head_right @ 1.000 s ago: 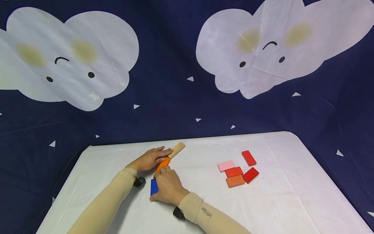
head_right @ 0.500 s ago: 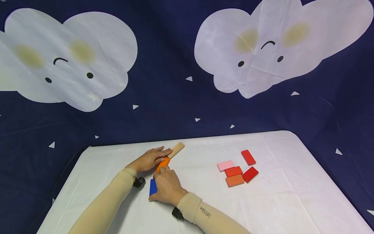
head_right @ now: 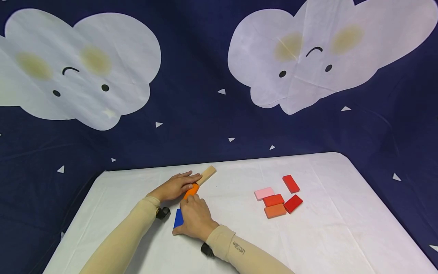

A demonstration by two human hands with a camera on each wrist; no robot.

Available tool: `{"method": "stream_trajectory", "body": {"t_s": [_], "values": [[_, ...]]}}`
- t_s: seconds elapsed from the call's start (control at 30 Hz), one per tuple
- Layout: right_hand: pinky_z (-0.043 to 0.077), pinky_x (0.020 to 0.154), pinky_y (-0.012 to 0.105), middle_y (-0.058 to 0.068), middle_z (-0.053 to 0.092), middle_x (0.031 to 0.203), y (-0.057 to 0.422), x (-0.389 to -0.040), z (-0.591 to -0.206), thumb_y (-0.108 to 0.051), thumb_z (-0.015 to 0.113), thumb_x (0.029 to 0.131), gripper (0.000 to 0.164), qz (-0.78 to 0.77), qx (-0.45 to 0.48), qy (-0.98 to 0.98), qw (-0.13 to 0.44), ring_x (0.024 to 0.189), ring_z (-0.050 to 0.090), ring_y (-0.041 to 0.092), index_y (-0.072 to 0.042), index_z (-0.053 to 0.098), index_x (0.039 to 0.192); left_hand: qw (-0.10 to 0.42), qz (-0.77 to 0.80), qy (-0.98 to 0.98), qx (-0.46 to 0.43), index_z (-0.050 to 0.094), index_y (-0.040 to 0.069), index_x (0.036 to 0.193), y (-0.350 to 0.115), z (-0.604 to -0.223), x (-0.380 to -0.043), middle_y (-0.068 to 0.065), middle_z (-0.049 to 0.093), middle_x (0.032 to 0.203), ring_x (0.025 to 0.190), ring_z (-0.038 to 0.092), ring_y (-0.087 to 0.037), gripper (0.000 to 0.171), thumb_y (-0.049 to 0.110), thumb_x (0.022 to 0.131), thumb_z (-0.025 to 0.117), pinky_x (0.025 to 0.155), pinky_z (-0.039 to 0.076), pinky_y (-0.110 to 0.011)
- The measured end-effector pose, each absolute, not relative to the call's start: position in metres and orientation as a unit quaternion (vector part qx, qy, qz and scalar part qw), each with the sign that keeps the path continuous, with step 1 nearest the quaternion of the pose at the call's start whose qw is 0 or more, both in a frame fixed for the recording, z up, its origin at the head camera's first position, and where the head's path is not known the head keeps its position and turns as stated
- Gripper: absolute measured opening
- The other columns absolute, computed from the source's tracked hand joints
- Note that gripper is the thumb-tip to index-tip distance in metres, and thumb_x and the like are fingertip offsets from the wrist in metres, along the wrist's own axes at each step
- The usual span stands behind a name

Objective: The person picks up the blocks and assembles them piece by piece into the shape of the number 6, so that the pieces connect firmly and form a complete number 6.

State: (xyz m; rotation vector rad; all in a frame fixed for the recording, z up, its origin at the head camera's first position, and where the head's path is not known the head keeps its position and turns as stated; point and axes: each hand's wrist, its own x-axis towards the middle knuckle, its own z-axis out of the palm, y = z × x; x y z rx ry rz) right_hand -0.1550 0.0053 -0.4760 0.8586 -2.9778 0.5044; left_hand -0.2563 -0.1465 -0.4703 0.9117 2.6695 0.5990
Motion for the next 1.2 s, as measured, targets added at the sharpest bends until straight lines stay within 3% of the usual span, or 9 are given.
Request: {"method": "stream_trajectory", "body": {"t_s": [0.43, 0.7, 0.97, 1.2], "values": [[0.048, 0.084, 0.032, 0.000, 0.061, 0.103, 0.031, -0.150, -0.462, -0.057, 0.087, 0.069, 0.070, 0.250, 0.267, -0.931, -0.006, 0.094, 0.050, 0.016, -0.010, 0.068, 0.117, 0.123, 0.206, 0.918, 0.315, 0.046, 0.018, 0.153, -0.147, -0.470, -0.255, -0.004, 0.044, 0.156, 0.149, 0.029, -0.033, 0.046, 0.022, 0.107, 0.049, 0.119, 0.018, -0.063], [0.050, 0.086, 0.036, 0.003, 0.065, 0.107, 0.074, -0.147, -0.450, -0.046, 0.088, 0.073, 0.065, 0.311, 0.249, -0.916, 0.040, 0.098, 0.053, 0.015, -0.010, 0.065, 0.122, 0.128, 0.198, 0.923, 0.303, 0.046, 0.021, 0.153, -0.145, -0.471, -0.257, -0.001, 0.043, 0.157, 0.150, 0.028, -0.031, 0.047, 0.024, 0.107, 0.050, 0.120, 0.017, -0.060], [0.052, 0.084, 0.036, -0.002, 0.065, 0.113, 0.122, -0.146, -0.444, -0.046, 0.088, 0.074, 0.065, 0.322, 0.189, -0.924, 0.081, 0.103, 0.054, 0.014, -0.013, 0.065, 0.125, 0.135, 0.196, 0.928, 0.287, 0.044, 0.024, 0.154, -0.145, -0.470, -0.256, 0.002, 0.042, 0.157, 0.150, 0.027, -0.028, 0.047, 0.026, 0.107, 0.049, 0.122, 0.016, -0.056], [0.051, 0.085, 0.042, 0.005, 0.066, 0.118, 0.162, -0.147, -0.451, -0.041, 0.086, 0.078, 0.060, 0.328, 0.149, -0.926, 0.112, 0.107, 0.056, 0.022, -0.009, 0.065, 0.125, 0.132, 0.195, 0.926, 0.295, 0.044, 0.023, 0.154, -0.146, -0.472, -0.256, 0.002, 0.041, 0.158, 0.150, 0.027, -0.028, 0.047, 0.025, 0.107, 0.049, 0.122, 0.016, -0.056]]}}
